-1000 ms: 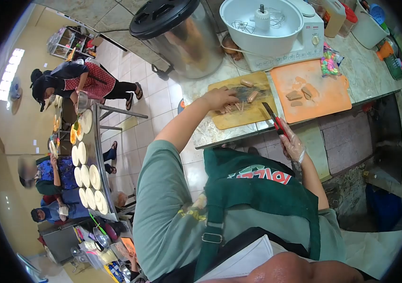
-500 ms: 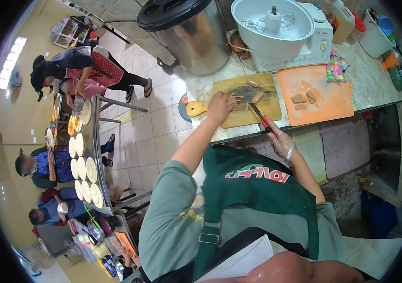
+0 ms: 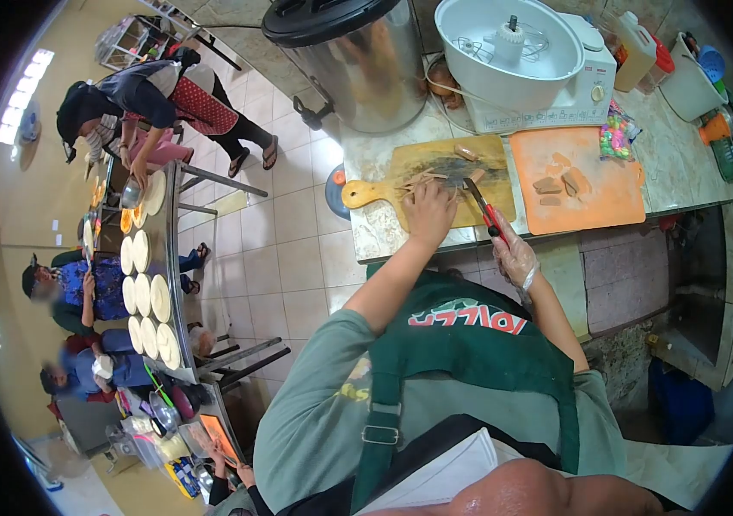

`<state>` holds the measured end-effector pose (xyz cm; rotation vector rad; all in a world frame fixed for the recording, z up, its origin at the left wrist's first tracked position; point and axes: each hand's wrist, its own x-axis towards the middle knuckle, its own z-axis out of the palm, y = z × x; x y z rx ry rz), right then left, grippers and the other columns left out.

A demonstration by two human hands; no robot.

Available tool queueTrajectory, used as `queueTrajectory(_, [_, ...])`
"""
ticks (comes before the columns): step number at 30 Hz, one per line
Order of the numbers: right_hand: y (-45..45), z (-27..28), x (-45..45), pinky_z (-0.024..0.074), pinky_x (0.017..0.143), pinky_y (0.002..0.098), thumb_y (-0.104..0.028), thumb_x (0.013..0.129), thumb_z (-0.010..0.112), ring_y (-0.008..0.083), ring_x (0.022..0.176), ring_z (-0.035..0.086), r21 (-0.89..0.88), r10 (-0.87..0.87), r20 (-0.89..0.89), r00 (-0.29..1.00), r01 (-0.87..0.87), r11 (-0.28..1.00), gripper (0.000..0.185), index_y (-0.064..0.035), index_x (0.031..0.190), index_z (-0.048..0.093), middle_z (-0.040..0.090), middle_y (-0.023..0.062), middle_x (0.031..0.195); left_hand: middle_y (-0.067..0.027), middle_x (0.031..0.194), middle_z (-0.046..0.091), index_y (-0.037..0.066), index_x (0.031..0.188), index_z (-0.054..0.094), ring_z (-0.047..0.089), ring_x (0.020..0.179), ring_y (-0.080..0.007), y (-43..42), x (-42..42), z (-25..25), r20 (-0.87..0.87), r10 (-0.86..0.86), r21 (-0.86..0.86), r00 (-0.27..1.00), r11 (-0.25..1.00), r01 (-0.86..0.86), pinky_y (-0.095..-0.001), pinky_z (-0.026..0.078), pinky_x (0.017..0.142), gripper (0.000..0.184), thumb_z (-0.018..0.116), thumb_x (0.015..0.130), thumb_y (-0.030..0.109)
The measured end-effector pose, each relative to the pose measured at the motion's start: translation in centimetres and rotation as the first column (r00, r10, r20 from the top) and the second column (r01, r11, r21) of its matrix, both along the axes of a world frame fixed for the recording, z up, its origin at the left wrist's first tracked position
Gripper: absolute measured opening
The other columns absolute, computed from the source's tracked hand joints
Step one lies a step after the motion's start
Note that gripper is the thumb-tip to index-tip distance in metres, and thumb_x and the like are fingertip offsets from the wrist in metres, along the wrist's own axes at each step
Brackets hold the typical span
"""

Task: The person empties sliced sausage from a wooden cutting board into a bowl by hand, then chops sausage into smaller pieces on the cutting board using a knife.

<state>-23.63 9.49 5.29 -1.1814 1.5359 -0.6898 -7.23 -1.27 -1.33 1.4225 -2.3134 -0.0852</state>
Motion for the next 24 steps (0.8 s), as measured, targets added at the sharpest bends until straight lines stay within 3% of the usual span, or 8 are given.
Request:
queueTrajectory(3, [0.2,-1.8,-0.2,0.0405,0.054,0.0283,-0.017,0.087,0.040,0.0160,0.054,0.046,-0.096,-0.005,-0.035,0.999,0.001,0.995,0.051,-0.0221,0.135,0.022,0.048,0.0073,0.063,-0.0038,0.095,0.051,0.011,0.078,0.060,0.043,0.097,-0.0235,-0.2,0.3,-0.4,-0.046,0.017,0.034,0.999,0.999,-0.015,-0.0419,0.031,0.073,0.018,0.062,0.069,0.026])
queueTrajectory(5, [0.2,-2.1,-0.3,0.0398,0.053,0.0273,-0.018,0.087,0.041,0.0145,0.053,0.045,-0.149,-0.008,-0.065,0.998,-0.002,0.989,0.052,-0.0226,0.135,0.022,0.046,0.0060,0.062,0.0015,0.087,0.052,0.013,0.075,0.060,0.046,0.087,-0.0173,-0.4,1.2,-0.2,-0.020,-0.056,-0.136,0.998,0.989,0.053,-0.0356,0.031,0.069,0.013,0.059,0.069,0.025])
queueTrajectory(14, [0.3,-3.0,-0.7,0.0421,0.058,0.0320,-0.016,0.086,0.041,0.0224,0.058,0.051,-0.132,-0.010,-0.034,0.999,0.005,0.991,0.052,-0.0228,0.134,0.022,0.055,0.0137,0.070,-0.0039,0.091,0.054,0.012,0.077,0.060,0.047,0.091,-0.0241,-3.0,4.7,1.4,-0.103,-0.095,-0.135,0.990,0.988,0.081,-0.0390,0.032,0.070,0.012,0.059,0.066,0.017])
queueTrajectory(17, [0.2,-1.9,-0.6,0.0427,0.060,0.0324,-0.017,0.086,0.042,0.0247,0.061,0.054,-0.170,-0.003,-0.058,0.998,-0.007,0.985,0.052,-0.0230,0.134,0.022,0.057,0.0155,0.077,-0.0042,0.092,0.054,0.012,0.076,0.060,0.047,0.090,-0.0241,-3.7,3.9,2.4,-0.170,-0.172,-0.128,0.970,0.980,0.152,-0.0396,0.032,0.071,0.013,0.058,0.064,0.016])
queueTrajectory(19, [0.2,-0.2,-0.7,0.0434,0.065,0.0336,-0.017,0.086,0.041,0.0308,0.069,0.056,0.077,-0.003,-0.062,0.998,0.008,0.997,0.052,-0.0234,0.134,0.023,0.057,0.0197,0.094,-0.0044,0.092,0.053,0.012,0.075,0.060,0.047,0.091,-0.0242,-4.8,2.9,2.2,-0.144,-0.189,-0.138,0.971,0.976,0.170,-0.0396,0.033,0.071,0.013,0.058,0.064,0.018])
queueTrajectory(22, [0.6,-1.1,-0.9,0.0433,0.066,0.0332,-0.018,0.086,0.042,0.0316,0.071,0.057,0.001,-0.001,-0.116,0.993,0.001,1.000,0.052,-0.0241,0.134,0.022,0.055,0.0197,0.102,-0.0049,0.092,0.053,0.011,0.073,0.061,0.046,0.091,-0.0244,-6.2,1.4,1.9,0.003,-0.173,-0.049,0.985,0.984,0.173,-0.0393,0.033,0.073,0.015,0.059,0.063,0.021])
queueTrajectory(23, [0.8,-2.0,-0.9,0.0433,0.066,0.0332,-0.018,0.086,0.042,0.0316,0.071,0.057,0.001,-0.004,-0.118,0.993,0.004,1.000,0.052,-0.0241,0.134,0.022,0.055,0.0197,0.102,-0.0050,0.091,0.053,0.011,0.073,0.061,0.046,0.091,-0.0246,-6.5,0.8,2.2,0.127,-0.148,0.044,0.981,0.989,0.143,-0.0390,0.033,0.074,0.016,0.059,0.062,0.023])
queueTrajectory(24, [1.1,-3.2,-0.8,0.0391,0.053,0.0286,-0.017,0.087,0.041,0.0203,0.056,0.049,-0.112,-0.022,-0.084,0.996,0.012,0.994,0.051,-0.0236,0.134,0.022,0.049,0.0101,0.077,-0.0050,0.091,0.053,0.011,0.073,0.061,0.046,0.091,-0.0246,-6.8,0.3,2.4,0.126,-0.151,0.044,0.981,0.988,0.146,-0.0390,0.033,0.074,0.016,0.059,0.062,0.023])
